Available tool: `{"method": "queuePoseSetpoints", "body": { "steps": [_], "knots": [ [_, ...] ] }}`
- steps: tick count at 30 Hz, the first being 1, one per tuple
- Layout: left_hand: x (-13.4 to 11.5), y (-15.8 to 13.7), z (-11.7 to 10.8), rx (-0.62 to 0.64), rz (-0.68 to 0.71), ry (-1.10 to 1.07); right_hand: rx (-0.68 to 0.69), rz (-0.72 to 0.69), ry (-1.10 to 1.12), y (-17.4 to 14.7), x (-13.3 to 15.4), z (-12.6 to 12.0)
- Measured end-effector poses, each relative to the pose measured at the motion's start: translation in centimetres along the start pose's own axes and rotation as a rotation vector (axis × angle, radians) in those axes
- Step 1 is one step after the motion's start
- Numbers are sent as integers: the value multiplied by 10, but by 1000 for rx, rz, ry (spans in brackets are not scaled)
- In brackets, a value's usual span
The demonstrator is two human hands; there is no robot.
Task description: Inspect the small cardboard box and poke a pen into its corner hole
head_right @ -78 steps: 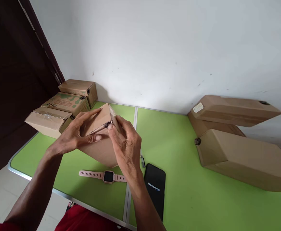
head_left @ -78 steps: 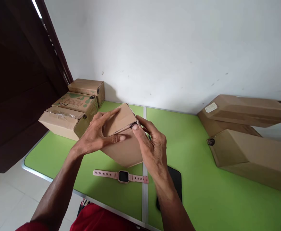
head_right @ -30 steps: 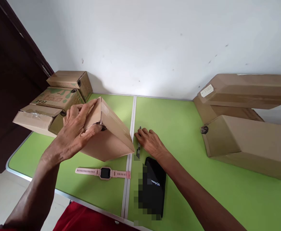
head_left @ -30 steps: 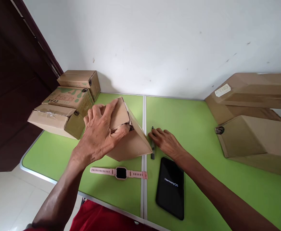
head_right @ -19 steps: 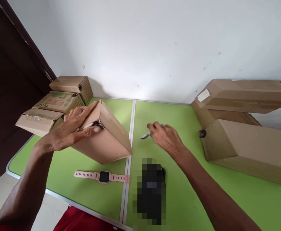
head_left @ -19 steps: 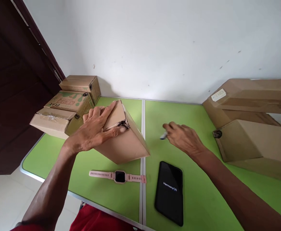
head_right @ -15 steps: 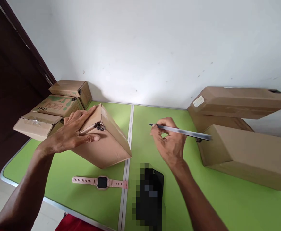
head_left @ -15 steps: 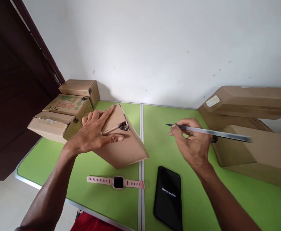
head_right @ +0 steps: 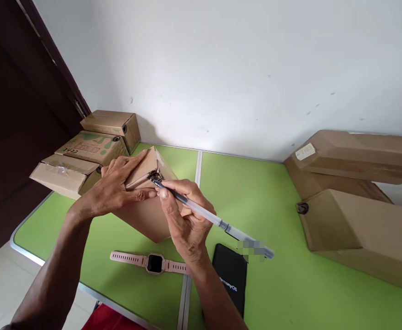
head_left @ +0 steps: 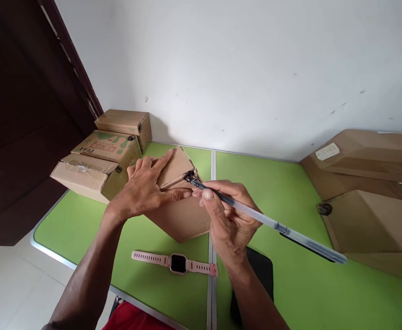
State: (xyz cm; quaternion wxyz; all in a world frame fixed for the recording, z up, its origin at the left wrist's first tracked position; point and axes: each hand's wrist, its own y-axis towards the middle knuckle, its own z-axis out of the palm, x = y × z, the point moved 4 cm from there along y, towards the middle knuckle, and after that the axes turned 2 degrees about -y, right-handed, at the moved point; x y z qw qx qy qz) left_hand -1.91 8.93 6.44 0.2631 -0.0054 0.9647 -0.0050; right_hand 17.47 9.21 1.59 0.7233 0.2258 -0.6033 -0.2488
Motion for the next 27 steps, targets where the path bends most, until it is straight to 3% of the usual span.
{"method": "queuePoseSetpoints", "body": {
  "steps": [16,27],
  "knots": [
    [-1,9,2,-10,-15,8,42,-72,-188,9,6,7],
    [-4,7,2,2,-40,31,86,-195,-252,11,7,3]
  ]
}}
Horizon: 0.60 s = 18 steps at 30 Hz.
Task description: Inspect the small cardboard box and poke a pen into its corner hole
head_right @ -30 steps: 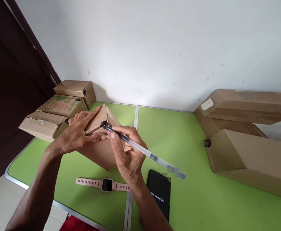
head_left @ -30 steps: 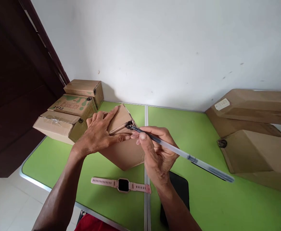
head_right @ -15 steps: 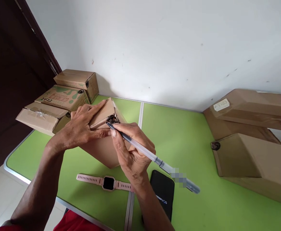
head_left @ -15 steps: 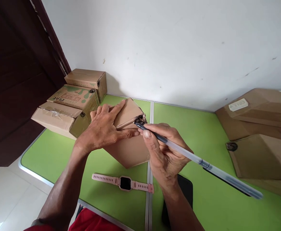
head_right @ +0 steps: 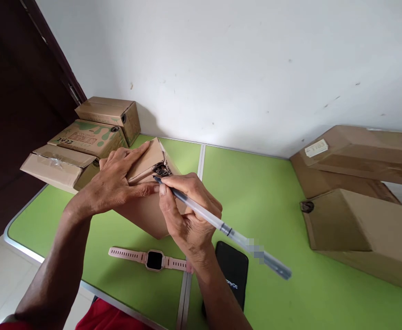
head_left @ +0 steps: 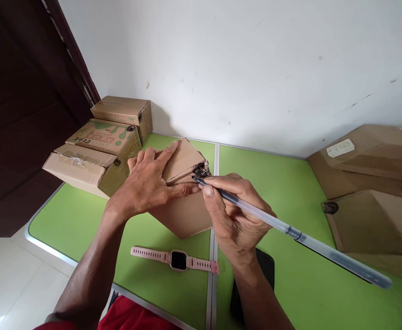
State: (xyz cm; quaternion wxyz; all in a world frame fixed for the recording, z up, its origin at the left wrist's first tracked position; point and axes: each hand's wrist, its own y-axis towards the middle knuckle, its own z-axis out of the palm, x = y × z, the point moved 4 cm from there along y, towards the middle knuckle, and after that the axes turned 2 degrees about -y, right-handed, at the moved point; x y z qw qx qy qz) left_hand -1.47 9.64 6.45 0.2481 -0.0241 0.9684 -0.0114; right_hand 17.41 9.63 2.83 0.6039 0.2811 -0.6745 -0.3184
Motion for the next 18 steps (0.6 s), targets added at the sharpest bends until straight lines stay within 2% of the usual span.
{"method": "queuePoseSetpoints", "body": {
  "steps": [11,18],
  "knots": [
    [-2,-1,0,-21,-7,14,-43,-2,5,-3,-2,-4],
    [-1,-1,0,-22,-10,-6,-130,75,-2,-13,-11,-10]
  ]
}}
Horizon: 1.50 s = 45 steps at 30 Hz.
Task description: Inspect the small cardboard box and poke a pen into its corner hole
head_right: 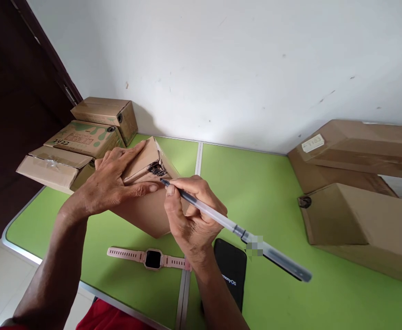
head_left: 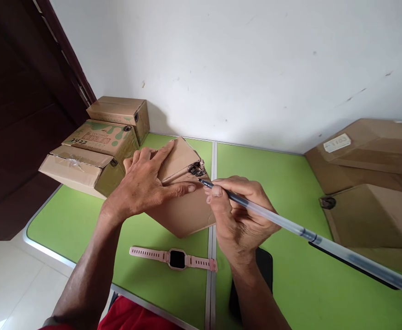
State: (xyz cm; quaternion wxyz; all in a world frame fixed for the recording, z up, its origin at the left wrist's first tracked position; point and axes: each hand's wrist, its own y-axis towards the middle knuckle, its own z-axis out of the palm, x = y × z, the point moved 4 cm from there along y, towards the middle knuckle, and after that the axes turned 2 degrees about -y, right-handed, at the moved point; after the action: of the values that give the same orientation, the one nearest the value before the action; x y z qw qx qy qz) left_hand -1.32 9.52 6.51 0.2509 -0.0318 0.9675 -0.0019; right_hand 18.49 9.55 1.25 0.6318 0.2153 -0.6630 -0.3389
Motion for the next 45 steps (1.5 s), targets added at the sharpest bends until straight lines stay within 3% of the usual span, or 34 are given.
{"method": "queuePoseSetpoints", "body": {
  "steps": [16,23,26,32,39,45],
  "knots": [
    [4,-3,-1,-4,21,-37,-77,-122,-129,5,12,2],
    [14,-5,-3,-14,38,-81,-251,-115,-38,16,5,-15],
    [17,-6,-4,-9,44,-100,-130,-65,-206,19,-23,-35],
    [19,-12,-4,-35,53,-125,323,-127,-682,4,-100,-70],
    [17,-16,-3,-43,88,-96,818,-121,-806,-47,-150,-59],
    [16,-17,-2,-23,97,-74,998,-134,-916,-67,-163,-52]
  ]
}}
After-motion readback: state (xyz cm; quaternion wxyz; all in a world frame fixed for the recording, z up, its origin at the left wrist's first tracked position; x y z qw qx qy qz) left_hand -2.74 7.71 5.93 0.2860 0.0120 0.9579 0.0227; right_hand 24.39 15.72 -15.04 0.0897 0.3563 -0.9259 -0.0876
